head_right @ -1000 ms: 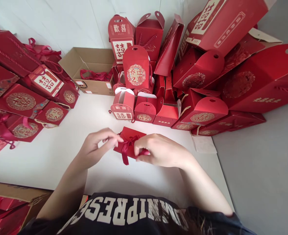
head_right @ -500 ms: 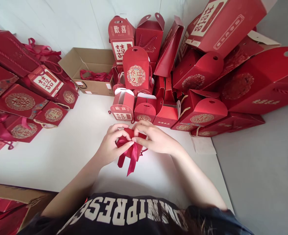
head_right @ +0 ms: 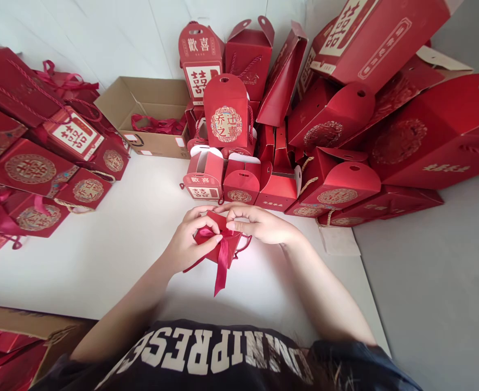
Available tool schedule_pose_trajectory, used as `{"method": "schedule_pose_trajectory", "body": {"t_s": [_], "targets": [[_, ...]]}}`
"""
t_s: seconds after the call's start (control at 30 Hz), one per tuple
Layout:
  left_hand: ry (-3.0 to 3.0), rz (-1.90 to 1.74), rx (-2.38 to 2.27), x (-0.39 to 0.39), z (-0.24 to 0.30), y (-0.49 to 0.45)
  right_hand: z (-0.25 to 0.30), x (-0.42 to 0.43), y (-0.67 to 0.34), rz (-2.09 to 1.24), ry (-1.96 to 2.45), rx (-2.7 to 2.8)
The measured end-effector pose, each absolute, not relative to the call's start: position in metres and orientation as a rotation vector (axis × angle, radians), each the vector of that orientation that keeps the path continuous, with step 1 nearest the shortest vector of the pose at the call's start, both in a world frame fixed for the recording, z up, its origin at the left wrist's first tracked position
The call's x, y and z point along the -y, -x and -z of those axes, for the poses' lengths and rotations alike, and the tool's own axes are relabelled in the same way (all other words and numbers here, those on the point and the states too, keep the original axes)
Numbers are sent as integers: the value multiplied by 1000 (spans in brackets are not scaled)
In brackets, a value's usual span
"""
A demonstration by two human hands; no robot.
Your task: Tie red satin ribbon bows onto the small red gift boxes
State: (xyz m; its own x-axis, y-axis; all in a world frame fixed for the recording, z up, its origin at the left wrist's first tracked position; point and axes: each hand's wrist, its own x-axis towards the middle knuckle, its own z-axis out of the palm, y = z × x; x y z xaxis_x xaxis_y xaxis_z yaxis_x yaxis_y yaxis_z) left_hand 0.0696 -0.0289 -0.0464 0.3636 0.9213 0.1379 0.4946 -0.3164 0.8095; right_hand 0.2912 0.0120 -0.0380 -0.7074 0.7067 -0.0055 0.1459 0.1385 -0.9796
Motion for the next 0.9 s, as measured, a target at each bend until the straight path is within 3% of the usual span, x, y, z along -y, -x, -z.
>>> {"method": "schedule_pose_trajectory", "body": {"t_s": [0.17,0.4,0.8,0.9], "targets": [[-1938,-810,-1221,27,48,-69,46,-18,-291,-1759,763,1837],[-1956,-825,-1236,28,49,-70,29,-10,-291,-1464,847,2119],[-1969,-847,-1215,24,47,-70,63,-16,-277,-1830,733,1587],[-1956,-873,-1239,23,49,-69,60,-14,-274,-1788,778,1576]]}}
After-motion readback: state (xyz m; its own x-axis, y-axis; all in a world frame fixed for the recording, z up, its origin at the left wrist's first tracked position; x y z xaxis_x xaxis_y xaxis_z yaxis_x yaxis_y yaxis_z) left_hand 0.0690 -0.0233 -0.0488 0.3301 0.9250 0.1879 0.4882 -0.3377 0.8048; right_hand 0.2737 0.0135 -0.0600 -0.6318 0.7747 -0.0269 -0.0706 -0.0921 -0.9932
